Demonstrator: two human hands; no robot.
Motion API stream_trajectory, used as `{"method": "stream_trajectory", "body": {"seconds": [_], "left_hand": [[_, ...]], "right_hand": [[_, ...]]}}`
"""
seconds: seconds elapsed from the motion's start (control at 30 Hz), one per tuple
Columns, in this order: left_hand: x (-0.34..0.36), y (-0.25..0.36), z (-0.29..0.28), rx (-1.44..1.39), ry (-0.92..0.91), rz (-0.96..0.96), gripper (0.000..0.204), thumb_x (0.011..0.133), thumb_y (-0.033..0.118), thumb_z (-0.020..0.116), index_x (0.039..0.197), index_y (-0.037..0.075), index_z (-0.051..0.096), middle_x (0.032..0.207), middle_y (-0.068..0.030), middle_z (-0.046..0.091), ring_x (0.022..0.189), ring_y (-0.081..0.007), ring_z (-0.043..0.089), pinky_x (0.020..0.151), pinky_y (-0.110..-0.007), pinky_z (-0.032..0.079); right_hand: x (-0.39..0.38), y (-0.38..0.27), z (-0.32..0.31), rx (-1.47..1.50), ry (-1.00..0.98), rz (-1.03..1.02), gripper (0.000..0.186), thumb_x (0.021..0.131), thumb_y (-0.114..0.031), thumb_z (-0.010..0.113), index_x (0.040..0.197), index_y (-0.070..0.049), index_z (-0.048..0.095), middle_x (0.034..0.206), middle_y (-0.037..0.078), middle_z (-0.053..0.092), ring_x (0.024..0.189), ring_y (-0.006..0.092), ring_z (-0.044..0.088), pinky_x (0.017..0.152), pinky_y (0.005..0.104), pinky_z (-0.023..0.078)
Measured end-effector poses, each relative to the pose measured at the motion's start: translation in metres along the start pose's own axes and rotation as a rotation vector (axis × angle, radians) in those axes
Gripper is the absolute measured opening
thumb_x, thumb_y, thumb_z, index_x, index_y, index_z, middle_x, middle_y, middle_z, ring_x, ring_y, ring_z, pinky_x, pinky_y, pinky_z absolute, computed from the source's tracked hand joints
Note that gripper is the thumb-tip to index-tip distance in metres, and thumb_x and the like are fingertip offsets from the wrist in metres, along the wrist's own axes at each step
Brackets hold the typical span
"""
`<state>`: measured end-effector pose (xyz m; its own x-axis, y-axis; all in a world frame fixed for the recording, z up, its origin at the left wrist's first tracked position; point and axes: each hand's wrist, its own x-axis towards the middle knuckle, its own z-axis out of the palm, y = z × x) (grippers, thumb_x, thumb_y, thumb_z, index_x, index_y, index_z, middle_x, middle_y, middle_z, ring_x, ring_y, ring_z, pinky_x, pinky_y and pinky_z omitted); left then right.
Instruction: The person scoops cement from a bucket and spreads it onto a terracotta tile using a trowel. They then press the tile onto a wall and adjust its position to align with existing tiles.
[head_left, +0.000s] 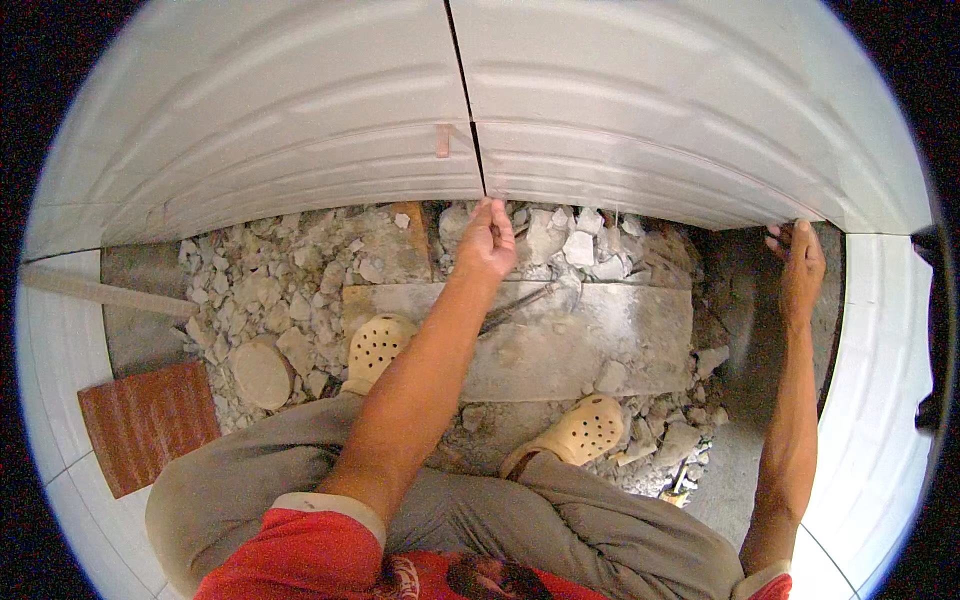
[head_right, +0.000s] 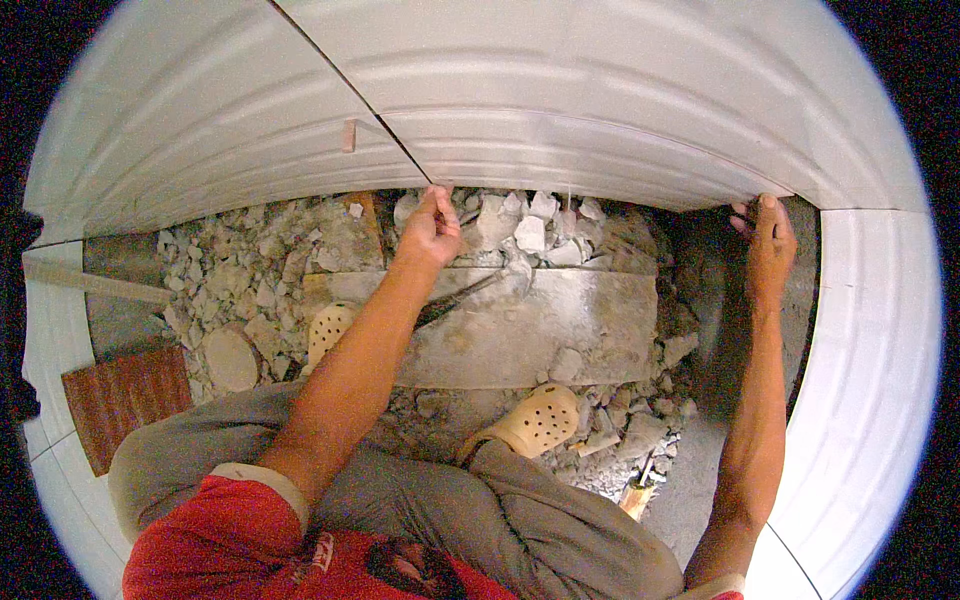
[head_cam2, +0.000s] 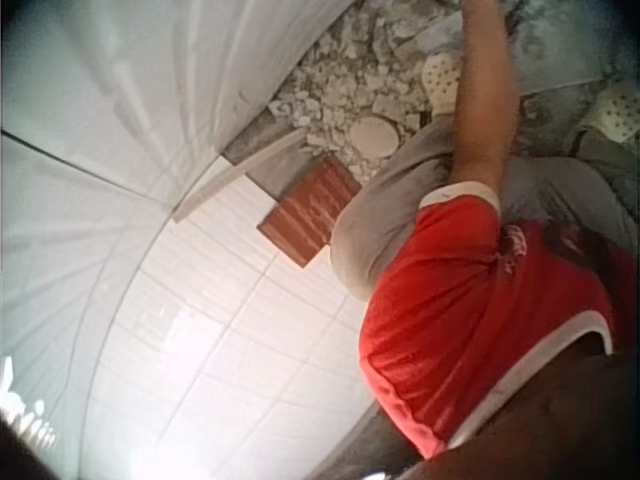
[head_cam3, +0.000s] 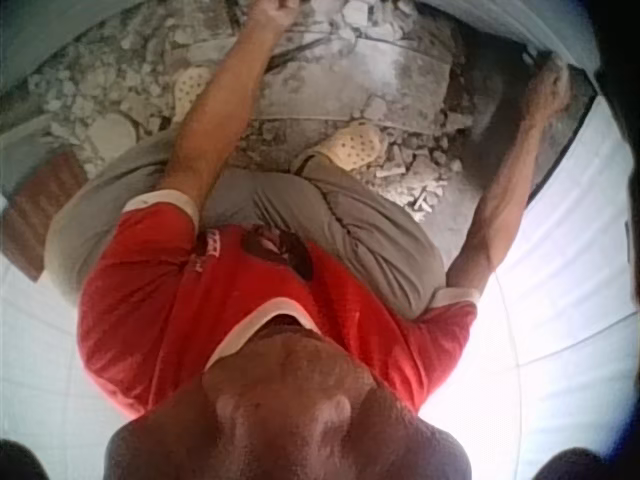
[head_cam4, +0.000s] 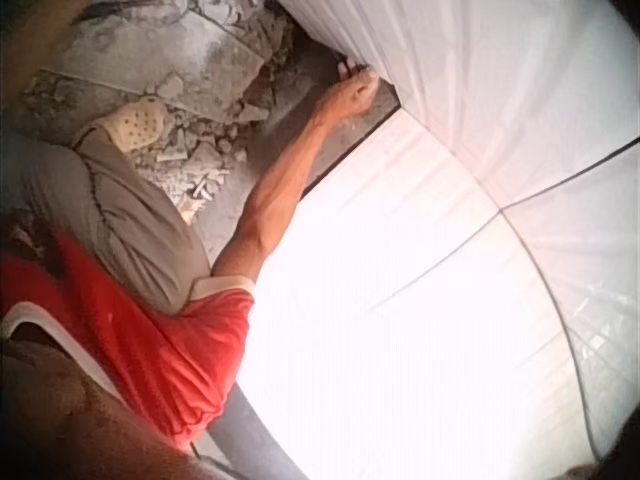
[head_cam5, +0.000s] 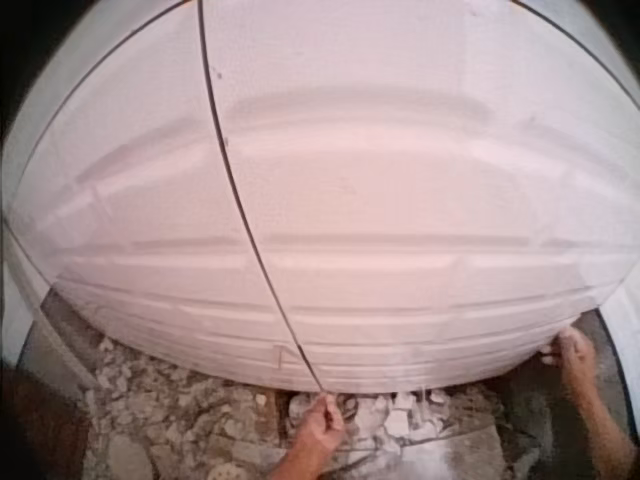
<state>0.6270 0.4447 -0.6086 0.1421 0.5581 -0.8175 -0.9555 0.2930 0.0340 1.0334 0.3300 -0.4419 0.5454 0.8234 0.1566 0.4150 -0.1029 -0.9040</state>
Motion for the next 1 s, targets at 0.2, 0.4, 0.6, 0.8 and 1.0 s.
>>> {"method": "stream_trajectory", "body": {"seconds": [0.2,0.4,0.6,0.8,1.0], "left_hand": [[-0.0024,-0.002,0.0021,-0.021,0.029,0.032,0.019,0.093,-0.001,0.063,0.112,0.0,0.061,0.104,-0.0101,0.067,0.092,-0.0201,0.07,0.074,-0.022,0.064],[0.0016,0.0002,0.0024,-0.036,0.018,0.023,0.017,0.093,0.0,0.063,0.109,-0.004,0.064,0.103,-0.014,0.069,0.09,-0.0226,0.071,0.074,-0.024,0.065],[-0.0003,-0.0005,0.0014,-0.033,0.018,0.032,0.023,0.094,0.0,0.061,0.117,-0.003,0.06,0.107,-0.0132,0.067,0.093,-0.0229,0.07,0.076,-0.024,0.064],[-0.0002,-0.0018,0.0016,0.021,0.01,0.065,0.027,0.095,0.001,0.06,0.122,-0.002,0.058,0.11,-0.0119,0.065,0.095,-0.0219,0.069,0.081,-0.024,0.064],[-0.0012,-0.0012,0.0029,0.009,0.019,0.047,0.025,0.094,0.002,0.062,0.118,-0.002,0.059,0.107,-0.0113,0.066,0.094,-0.0211,0.07,0.079,-0.024,0.064]], "right_hand": [[0.0034,0.0036,-0.0011,0.012,0.009,0.024,0.045,0.103,-0.04,0.051,0.111,0.003,0.062,0.1,0.011,0.066,0.09,0.0209,0.068,0.078,0.0336,0.058],[0.0049,0.0035,-0.003,-0.03,-0.015,-0.048,0.045,0.103,-0.04,0.051,0.107,0.003,0.063,0.098,0.01,0.065,0.086,0.0212,0.069,0.075,0.0326,0.058],[0.0035,0.0012,0.0,-0.038,0.017,-0.015,0.045,0.103,-0.039,0.052,0.105,0.004,0.064,0.095,0.01,0.065,0.086,0.0217,0.069,0.073,0.0326,0.058],[0.0028,-0.004,-0.0013,-0.058,0.001,0.02,0.047,0.102,-0.04,0.052,0.111,0.005,0.063,0.102,0.014,0.066,0.093,0.0227,0.068,0.081,0.0344,0.058],[0.0024,-0.0035,-0.0017,-0.037,0.023,0.004,0.045,0.102,-0.038,0.054,0.108,0.005,0.065,0.097,0.011,0.066,0.088,0.0214,0.07,0.073,0.0317,0.058]]}}
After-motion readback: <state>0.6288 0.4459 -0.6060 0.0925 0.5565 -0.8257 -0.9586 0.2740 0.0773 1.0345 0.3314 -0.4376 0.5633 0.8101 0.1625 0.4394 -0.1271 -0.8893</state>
